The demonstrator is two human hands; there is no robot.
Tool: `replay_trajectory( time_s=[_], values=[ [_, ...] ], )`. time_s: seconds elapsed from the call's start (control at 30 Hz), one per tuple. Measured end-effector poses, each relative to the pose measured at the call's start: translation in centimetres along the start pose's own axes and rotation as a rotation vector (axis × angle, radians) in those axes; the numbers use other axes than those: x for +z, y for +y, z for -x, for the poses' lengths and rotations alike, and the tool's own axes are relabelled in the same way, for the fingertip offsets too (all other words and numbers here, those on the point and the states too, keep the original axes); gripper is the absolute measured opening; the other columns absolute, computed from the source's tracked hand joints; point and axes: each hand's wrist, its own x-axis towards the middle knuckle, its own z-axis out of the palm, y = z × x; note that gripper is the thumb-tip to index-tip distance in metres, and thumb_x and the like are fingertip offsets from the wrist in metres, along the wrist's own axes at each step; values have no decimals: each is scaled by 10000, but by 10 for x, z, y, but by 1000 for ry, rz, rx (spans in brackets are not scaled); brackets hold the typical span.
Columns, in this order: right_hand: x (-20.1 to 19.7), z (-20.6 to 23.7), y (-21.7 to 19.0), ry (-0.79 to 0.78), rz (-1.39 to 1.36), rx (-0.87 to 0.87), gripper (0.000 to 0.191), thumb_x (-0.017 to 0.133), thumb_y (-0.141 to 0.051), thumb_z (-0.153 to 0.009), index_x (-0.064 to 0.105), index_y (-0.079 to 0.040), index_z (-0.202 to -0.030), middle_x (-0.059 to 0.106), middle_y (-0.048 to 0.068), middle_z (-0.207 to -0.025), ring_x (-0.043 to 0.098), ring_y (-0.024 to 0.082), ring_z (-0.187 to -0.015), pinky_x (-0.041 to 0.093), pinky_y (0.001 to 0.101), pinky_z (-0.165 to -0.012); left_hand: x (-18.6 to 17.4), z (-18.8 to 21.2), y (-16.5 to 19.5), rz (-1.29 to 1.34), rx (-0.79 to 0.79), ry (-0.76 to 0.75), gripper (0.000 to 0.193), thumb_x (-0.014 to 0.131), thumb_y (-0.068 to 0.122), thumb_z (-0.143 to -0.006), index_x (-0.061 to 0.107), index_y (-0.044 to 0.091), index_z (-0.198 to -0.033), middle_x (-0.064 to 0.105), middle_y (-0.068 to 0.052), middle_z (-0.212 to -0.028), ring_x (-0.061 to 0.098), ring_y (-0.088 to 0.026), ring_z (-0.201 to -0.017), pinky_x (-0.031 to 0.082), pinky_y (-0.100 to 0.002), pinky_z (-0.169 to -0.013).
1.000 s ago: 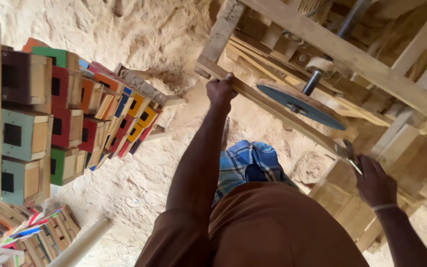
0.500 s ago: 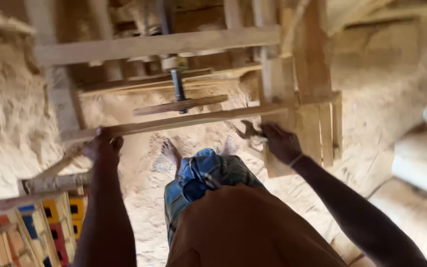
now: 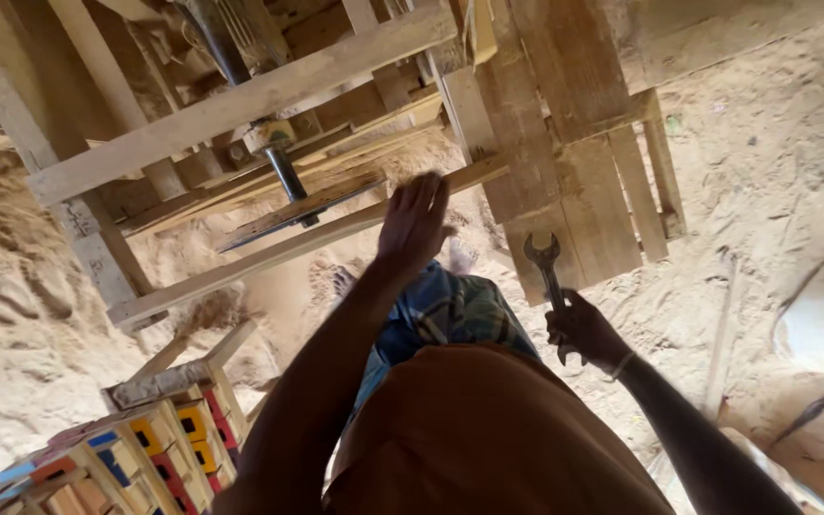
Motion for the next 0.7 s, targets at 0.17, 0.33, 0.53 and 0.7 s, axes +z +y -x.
replay_trajectory(
  time_s=[0.17, 0.33, 0.53, 0.7],
  values=[
    [-4, -1, 52, 19, 136, -144, 220, 619, -133, -1023, 627, 10, -1191, 628, 82, -814, 607, 153, -632, 558, 293, -556, 23, -41, -12, -35, -266, -424, 417, 712, 168, -958, 583, 64, -1340, 661, -139, -1206, 640, -321, -1115, 502, -493, -1004],
    [-15, 14, 48, -47, -51, -36, 478, 605, -139, -957, 479, -108, -1417, 623, 64, -856, 676, 159, -652, 547, 323, -479, 36, -45, -26, -24, -284, -216, 401, 711, 82, -814, 618, 81, -1204, 679, -119, -1123, 655, -338, -1013, 521, -487, -858],
    [-4, 24, -17, -65, -74, -105, 577, 593, -163, -964, 411, -135, -1510, 638, 57, -882, 702, 168, -654, 554, 291, -524, 24, -49, -17, -40, -305, -228, 328, 727, 50, -821, 611, 99, -1124, 673, -99, -1086, 651, -331, -1036, 525, -475, -884],
    [21, 22, -73, 113, 313, -257, 431, 490, -223, -1073, 449, -104, -1485, 646, 73, -735, 688, 184, -625, 575, 323, -537, 16, -57, -14, -18, -351, -223, 336, 744, 55, -778, 641, 82, -1097, 697, -121, -1057, 668, -348, -1002, 543, -486, -856]
  ],
)
